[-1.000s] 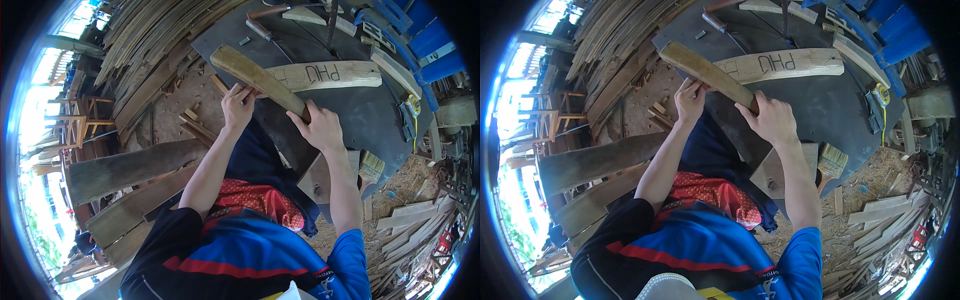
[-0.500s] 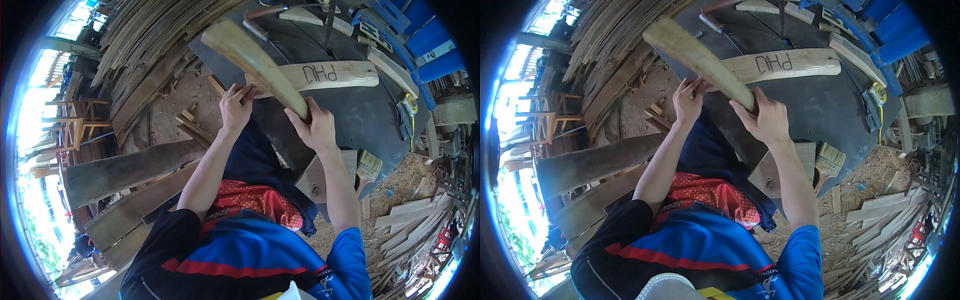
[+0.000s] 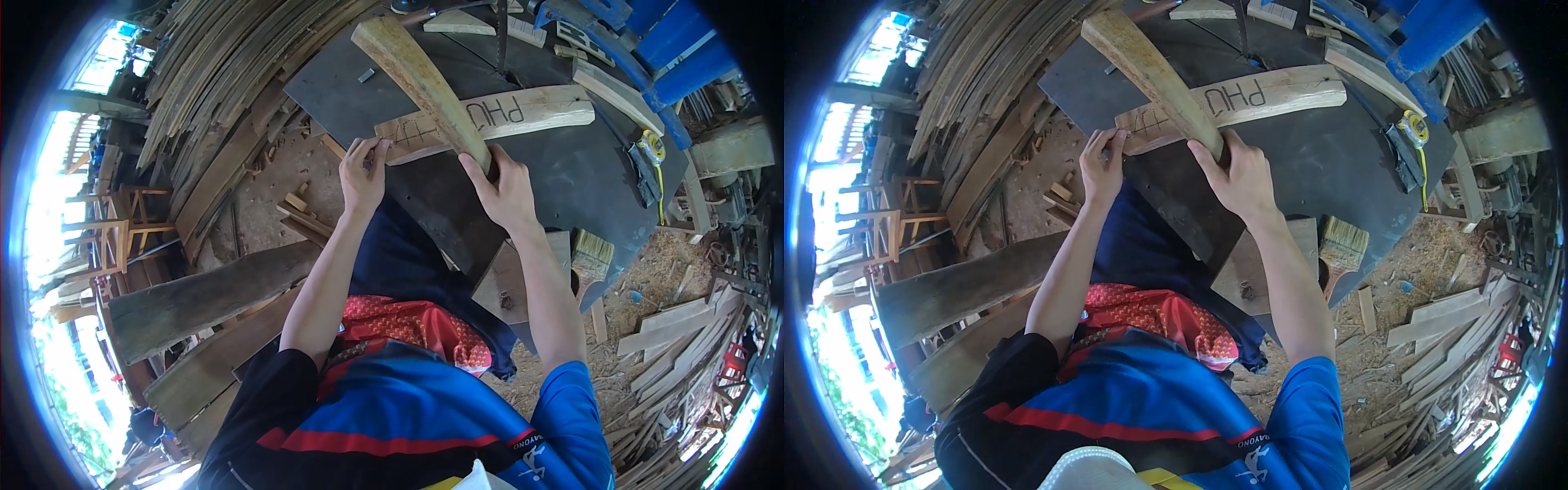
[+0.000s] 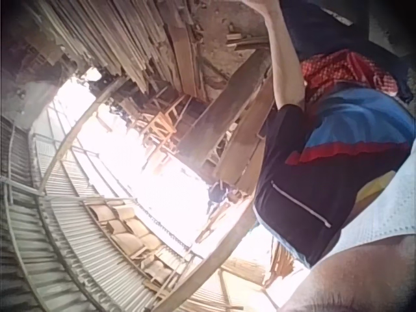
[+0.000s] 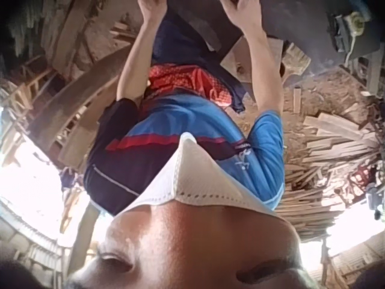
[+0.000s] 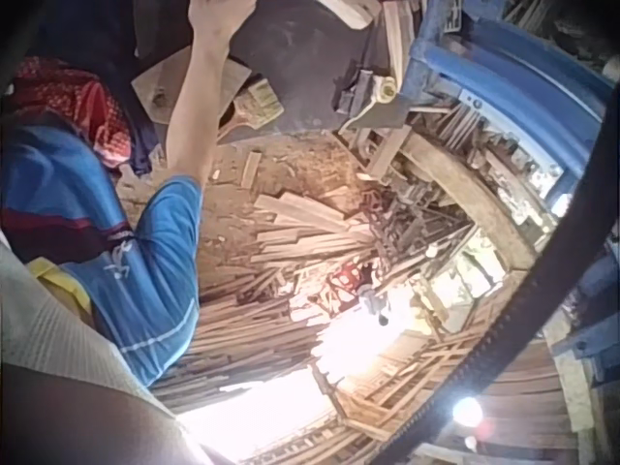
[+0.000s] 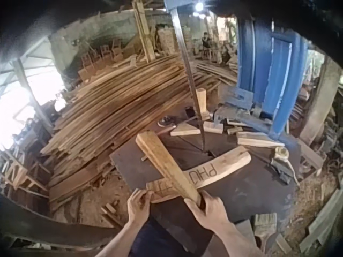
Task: The person uses a small chisel and a wooden mallet to carve letters into a rectangular piece of wood. They repeatedly strike the chisel to deepen the incisions, occasionally adjusting the wood's position on the workbench. The task involves precise hand coordination to maintain the shape of the letters.
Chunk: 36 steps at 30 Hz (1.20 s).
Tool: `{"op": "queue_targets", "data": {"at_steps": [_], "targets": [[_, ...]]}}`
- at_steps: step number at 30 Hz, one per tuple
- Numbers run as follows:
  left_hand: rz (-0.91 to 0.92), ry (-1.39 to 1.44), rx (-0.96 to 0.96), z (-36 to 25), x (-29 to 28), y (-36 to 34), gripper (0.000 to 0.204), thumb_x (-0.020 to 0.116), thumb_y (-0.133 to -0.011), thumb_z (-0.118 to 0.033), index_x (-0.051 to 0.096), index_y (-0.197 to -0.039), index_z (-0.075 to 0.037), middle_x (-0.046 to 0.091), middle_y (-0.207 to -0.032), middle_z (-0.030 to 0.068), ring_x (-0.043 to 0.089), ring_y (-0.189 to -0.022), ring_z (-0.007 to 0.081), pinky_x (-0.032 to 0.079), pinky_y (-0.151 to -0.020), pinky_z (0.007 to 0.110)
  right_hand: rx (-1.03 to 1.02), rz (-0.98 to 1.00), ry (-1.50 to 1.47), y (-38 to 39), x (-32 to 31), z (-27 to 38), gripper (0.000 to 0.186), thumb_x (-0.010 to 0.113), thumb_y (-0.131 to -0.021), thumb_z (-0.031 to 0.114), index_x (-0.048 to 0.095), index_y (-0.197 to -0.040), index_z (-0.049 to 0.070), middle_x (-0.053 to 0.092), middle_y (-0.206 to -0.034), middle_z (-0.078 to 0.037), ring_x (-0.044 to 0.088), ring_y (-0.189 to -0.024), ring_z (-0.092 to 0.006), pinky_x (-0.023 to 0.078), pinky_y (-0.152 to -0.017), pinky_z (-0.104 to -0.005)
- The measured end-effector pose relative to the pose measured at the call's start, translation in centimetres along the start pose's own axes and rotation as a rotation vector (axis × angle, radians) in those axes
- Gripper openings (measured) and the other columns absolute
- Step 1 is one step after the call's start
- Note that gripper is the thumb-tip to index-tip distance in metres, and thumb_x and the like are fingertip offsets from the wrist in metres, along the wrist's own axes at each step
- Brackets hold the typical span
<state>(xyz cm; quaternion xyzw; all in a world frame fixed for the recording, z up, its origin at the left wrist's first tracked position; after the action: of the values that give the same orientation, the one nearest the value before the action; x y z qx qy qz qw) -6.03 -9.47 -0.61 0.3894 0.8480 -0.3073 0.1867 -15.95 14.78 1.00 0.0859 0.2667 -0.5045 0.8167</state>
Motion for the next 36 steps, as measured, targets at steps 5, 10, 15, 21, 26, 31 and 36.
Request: {"op": "queue_targets", "data": {"at_steps": [5,10,15,21,26,31,36], "targets": [[-0.01,0.007,0.03,0.2,-0.5,0.5,0.015,0.071,-0.101,-0.013,0.078,-0.105,0.0,0.066,-0.083,0.0087,0.06,-0.071,0.0166,0.049,-0.07,0.03,0.001,0.017,0.044,0.1,0.2,0.0,0.057,0.07,-0.098,0.053,0.068,-0.108,-0.003,0.069,-0.068,-0.024,0.072,-0.069,-0.0454,0.058,-0.065,-0.0517],[-0.064,-0.088,0.15,-0.5,-0.5,0.6,0.007,0.077,-0.093,-0.009,0.077,-0.096,-0.002,0.063,-0.076,0.0076,0.06,-0.064,0.0204,0.05,-0.067,0.034,-0.104,0.017,0.04,0.5,0.4,0.7,0.055,0.07,-0.098,0.052,0.067,-0.103,-0.002,0.069,-0.069,-0.024,0.071,-0.069,-0.0467,0.058,-0.063,-0.0523],[-0.069,-0.244,0.29,-1.0,-0.8,0.4,0.008,0.081,-0.085,-0.005,0.077,-0.092,-0.005,0.067,-0.08,0.0054,0.064,-0.067,0.0253,0.053,-0.069,0.037,-0.231,0.077,0.172,1.2,1.3,1.8,0.053,0.068,-0.098,0.055,0.063,-0.097,0.002,0.068,-0.068,-0.023,0.071,-0.067,-0.0462,0.059,-0.063,-0.0535],[-0.083,-0.288,0.349,0.0,-1.1,0.9,0.016,0.081,-0.075,-0.002,0.078,-0.09,-0.005,0.074,-0.093,0.0062,0.071,-0.081,0.0292,0.056,-0.075,0.039,-0.21,0.169,0.336,1.7,2.3,1.8,0.054,0.066,-0.099,0.056,0.063,-0.095,0.002,0.069,-0.068,-0.022,0.072,-0.066,-0.045,0.06,-0.062,-0.053],[-0.092,-0.283,0.329,0.6,-0.9,1.2,0.016,0.08,-0.076,-0.004,0.078,-0.092,-0.006,0.076,-0.096,0.0045,0.072,-0.082,0.0294,0.056,-0.076,0.039,-0.231,0.148,0.244,1.8,2.1,2.3,0.058,0.065,-0.099,0.058,0.065,-0.1,0.0,0.069,-0.068,-0.022,0.072,-0.066,-0.0444,0.06,-0.062,-0.0522],[-0.038,-0.304,0.386,-1.1,-1.4,0.6,0.013,0.081,-0.074,-0.005,0.076,-0.085,-0.006,0.074,-0.089,0.003,0.072,-0.079,0.0249,0.054,-0.072,0.039,-0.234,0.141,0.331,1.7,1.9,2.6,0.058,0.067,-0.098,0.057,0.066,-0.102,-0.001,0.07,-0.068,-0.021,0.073,-0.066,-0.0431,0.06,-0.061,-0.051],[-0.016,-0.305,0.377,-0.5,-1.4,0.7,0.012,0.081,-0.074,-0.006,0.077,-0.085,-0.01,0.072,-0.086,0.0018,0.071,-0.076,0.0229,0.054,-0.071,0.038,-0.266,0.13,0.133,2.2,2.0,3.9,0.056,0.069,-0.098,0.055,0.065,-0.1,-0.001,0.069,-0.068,-0.021,0.073,-0.066,-0.0416,0.059,-0.06,-0.0503]]}}
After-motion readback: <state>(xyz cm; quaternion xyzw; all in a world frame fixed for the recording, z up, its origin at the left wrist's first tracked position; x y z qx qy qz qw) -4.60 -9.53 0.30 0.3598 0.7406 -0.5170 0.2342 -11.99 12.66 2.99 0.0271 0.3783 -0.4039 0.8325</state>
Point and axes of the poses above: each hand's wrist, its own y-axis away from the middle knuckle, its own x-axis out of the palm, z = x × y, the point moved 6 cm from there along -y, towards the middle knuckle
